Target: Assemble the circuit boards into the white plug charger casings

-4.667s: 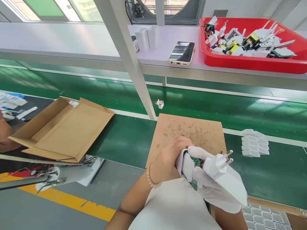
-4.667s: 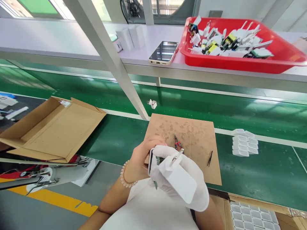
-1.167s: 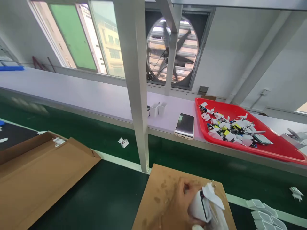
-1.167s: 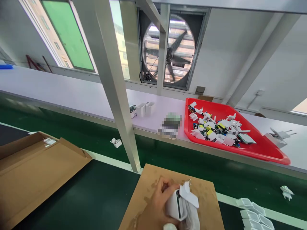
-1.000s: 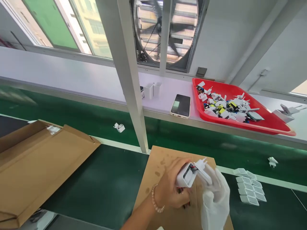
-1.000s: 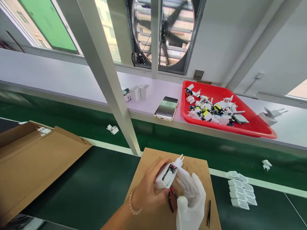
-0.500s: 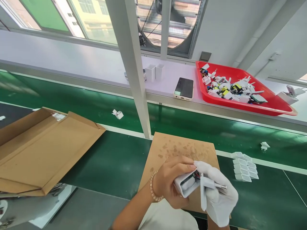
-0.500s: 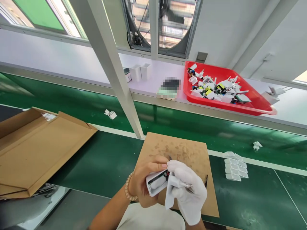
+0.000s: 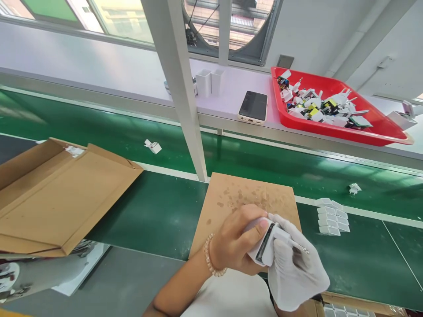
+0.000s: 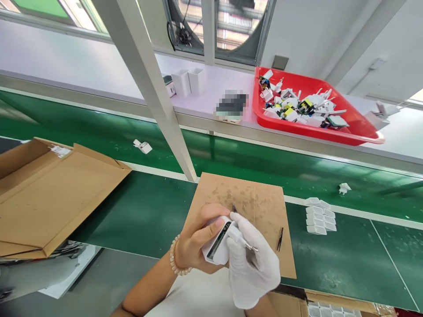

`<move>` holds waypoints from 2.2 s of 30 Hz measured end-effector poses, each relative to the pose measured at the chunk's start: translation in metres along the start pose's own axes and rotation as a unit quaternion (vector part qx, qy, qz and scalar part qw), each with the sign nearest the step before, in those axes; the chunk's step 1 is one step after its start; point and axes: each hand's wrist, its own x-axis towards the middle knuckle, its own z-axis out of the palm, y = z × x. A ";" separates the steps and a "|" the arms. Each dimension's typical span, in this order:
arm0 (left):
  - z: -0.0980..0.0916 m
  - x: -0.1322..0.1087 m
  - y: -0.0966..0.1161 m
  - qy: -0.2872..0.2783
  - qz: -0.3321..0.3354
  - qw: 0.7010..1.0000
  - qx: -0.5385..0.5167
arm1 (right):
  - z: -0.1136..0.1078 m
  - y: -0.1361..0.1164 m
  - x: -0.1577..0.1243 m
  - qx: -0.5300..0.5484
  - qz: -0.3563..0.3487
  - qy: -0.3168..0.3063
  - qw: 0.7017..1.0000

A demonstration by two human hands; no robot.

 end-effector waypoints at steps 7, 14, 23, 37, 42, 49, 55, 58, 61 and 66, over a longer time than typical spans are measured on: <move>0.004 0.001 0.007 0.002 0.003 0.997 0.071 | 0.000 -0.014 0.002 0.047 -0.002 0.039 0.998; 0.006 -0.002 0.009 -0.007 -0.008 0.997 0.078 | 0.001 -0.001 0.001 0.032 -0.020 0.020 0.999; 0.006 -0.007 0.011 0.010 -0.071 0.996 0.058 | 0.005 0.000 0.007 -0.006 -0.029 -0.005 1.000; 0.001 -0.028 0.008 -0.011 -0.252 0.951 -0.180 | 0.011 0.015 0.027 0.256 0.052 -0.163 0.951; 0.004 -0.029 0.008 -0.008 -0.209 0.959 -0.189 | 0.008 0.019 0.024 0.242 0.037 -0.154 0.957; 0.010 -0.041 -0.001 -0.052 -0.164 0.985 -0.020 | 0.006 0.039 0.011 0.170 0.220 -0.087 0.957; 0.026 -0.053 -0.015 -0.083 -0.041 0.969 0.227 | 0.003 0.054 -0.020 0.169 0.154 -0.020 0.973; 0.033 -0.056 -0.006 -0.091 -0.040 0.971 0.218 | 0.008 0.056 -0.026 0.110 0.111 -0.009 0.988; 0.028 -0.054 0.003 -0.104 -0.131 0.980 0.109 | 0.012 0.058 -0.024 0.059 0.083 0.030 0.994; 0.003 -0.042 0.002 -0.160 -0.262 0.951 -0.028 | 0.009 0.060 -0.021 -0.037 -0.042 -0.033 0.998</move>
